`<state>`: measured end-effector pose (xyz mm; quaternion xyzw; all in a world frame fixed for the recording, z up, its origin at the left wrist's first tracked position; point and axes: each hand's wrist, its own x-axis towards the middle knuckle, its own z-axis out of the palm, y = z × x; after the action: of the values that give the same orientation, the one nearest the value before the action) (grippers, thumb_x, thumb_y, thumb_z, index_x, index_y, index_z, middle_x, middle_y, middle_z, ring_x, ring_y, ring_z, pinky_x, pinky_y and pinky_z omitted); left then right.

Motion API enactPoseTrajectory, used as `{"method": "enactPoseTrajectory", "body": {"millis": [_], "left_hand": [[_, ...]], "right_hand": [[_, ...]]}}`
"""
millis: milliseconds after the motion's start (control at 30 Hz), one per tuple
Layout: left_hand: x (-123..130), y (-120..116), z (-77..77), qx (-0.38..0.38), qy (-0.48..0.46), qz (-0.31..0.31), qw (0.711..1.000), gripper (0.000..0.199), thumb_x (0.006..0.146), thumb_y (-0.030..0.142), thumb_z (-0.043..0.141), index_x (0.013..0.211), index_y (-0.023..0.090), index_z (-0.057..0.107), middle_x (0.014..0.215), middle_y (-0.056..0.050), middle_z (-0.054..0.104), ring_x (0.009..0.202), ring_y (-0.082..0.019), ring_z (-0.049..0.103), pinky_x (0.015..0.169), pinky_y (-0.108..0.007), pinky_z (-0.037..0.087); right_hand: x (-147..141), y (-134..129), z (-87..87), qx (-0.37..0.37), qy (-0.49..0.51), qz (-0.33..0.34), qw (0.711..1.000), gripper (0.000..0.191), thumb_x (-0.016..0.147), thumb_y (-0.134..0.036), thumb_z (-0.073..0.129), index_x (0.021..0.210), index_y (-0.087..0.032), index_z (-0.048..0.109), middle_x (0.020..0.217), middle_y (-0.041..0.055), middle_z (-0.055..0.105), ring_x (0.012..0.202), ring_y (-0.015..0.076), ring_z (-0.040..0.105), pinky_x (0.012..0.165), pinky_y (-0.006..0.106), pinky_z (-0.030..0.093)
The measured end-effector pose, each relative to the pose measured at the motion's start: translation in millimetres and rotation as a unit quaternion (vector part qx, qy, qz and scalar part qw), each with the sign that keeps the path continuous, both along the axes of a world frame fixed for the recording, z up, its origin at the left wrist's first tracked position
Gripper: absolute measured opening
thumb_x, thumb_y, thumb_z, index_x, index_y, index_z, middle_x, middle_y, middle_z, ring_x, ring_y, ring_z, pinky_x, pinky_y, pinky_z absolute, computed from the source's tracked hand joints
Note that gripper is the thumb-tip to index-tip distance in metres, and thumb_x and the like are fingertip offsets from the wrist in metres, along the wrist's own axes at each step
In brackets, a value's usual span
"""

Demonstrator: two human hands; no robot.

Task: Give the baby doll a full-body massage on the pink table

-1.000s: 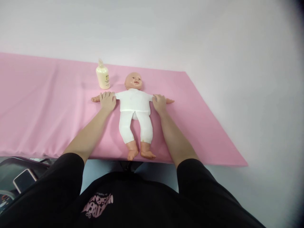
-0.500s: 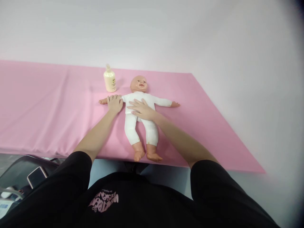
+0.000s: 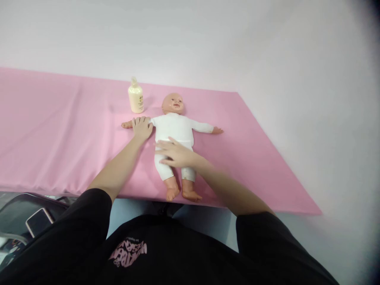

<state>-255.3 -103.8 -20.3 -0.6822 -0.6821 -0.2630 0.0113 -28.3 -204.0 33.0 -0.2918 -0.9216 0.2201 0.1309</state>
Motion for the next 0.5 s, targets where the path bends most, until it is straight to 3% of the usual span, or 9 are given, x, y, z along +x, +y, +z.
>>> {"method": "enactPoseTrajectory", "body": {"millis": [67, 167, 233, 367, 500], "left_hand": [[-0.7, 0.1, -0.4, 0.001, -0.002, 0.0, 1.0, 0.048, 0.101, 0.034, 0.041, 0.14, 0.018, 0.066, 0.146, -0.015, 0.064, 0.139, -0.04, 0.049, 0.131, -0.062, 0.017], [-2.5, 0.5, -1.1, 0.003, -0.011, 0.0, 1.0, 0.047, 0.1, 0.034, 0.044, 0.14, 0.022, 0.066, 0.146, -0.013, 0.064, 0.14, -0.038, 0.049, 0.132, -0.062, 0.017], [-2.2, 0.6, -0.2, 0.004, -0.033, -0.005, 0.999, 0.045, 0.101, 0.034, 0.045, 0.139, 0.024, 0.067, 0.147, -0.011, 0.065, 0.141, -0.037, 0.05, 0.133, -0.063, 0.015], [9.6, -1.0, 6.5, -0.033, -0.111, -0.05, 0.992, 0.048, 0.107, 0.037, 0.037, 0.144, 0.023, 0.065, 0.161, -0.01, 0.055, 0.155, -0.035, 0.041, 0.133, -0.066, 0.01], [34.3, -12.6, 18.0, -0.12, -0.175, -0.191, 0.958, 0.054, 0.11, 0.038, 0.033, 0.156, 0.021, 0.055, 0.173, -0.006, 0.036, 0.165, -0.027, 0.024, 0.136, -0.053, 0.016]], "right_hand": [[7.1, 34.7, -8.1, 0.023, 0.031, -0.051, 0.998, 0.054, 0.094, -0.068, 0.06, 0.14, -0.039, 0.071, 0.161, -0.0024, 0.055, 0.159, 0.0312, 0.041, 0.14, 0.05, 0.018], [22.9, 85.9, -24.3, 0.019, 0.035, -0.113, 0.993, 0.065, 0.103, -0.061, 0.042, 0.156, -0.026, 0.056, 0.172, 0.0043, 0.039, 0.166, 0.0308, 0.028, 0.138, 0.061, 0.014], [33.9, 109.3, -37.0, 0.026, 0.06, -0.182, 0.981, 0.066, 0.103, -0.058, 0.039, 0.159, -0.025, 0.052, 0.174, 0.0041, 0.035, 0.167, 0.0318, 0.023, 0.136, 0.066, 0.013], [49.1, 127.5, -60.6, 0.013, 0.155, -0.268, 0.951, 0.068, 0.103, -0.055, 0.037, 0.162, -0.022, 0.048, 0.175, 0.0049, 0.035, 0.166, 0.024, 0.028, 0.139, 0.052, 0.019], [51.9, 127.9, -68.8, -0.003, 0.167, -0.3, 0.939, 0.069, 0.103, -0.046, 0.034, 0.162, -0.013, 0.045, 0.174, 0.0099, 0.037, 0.164, 0.0217, 0.031, 0.139, 0.043, 0.019]]}}
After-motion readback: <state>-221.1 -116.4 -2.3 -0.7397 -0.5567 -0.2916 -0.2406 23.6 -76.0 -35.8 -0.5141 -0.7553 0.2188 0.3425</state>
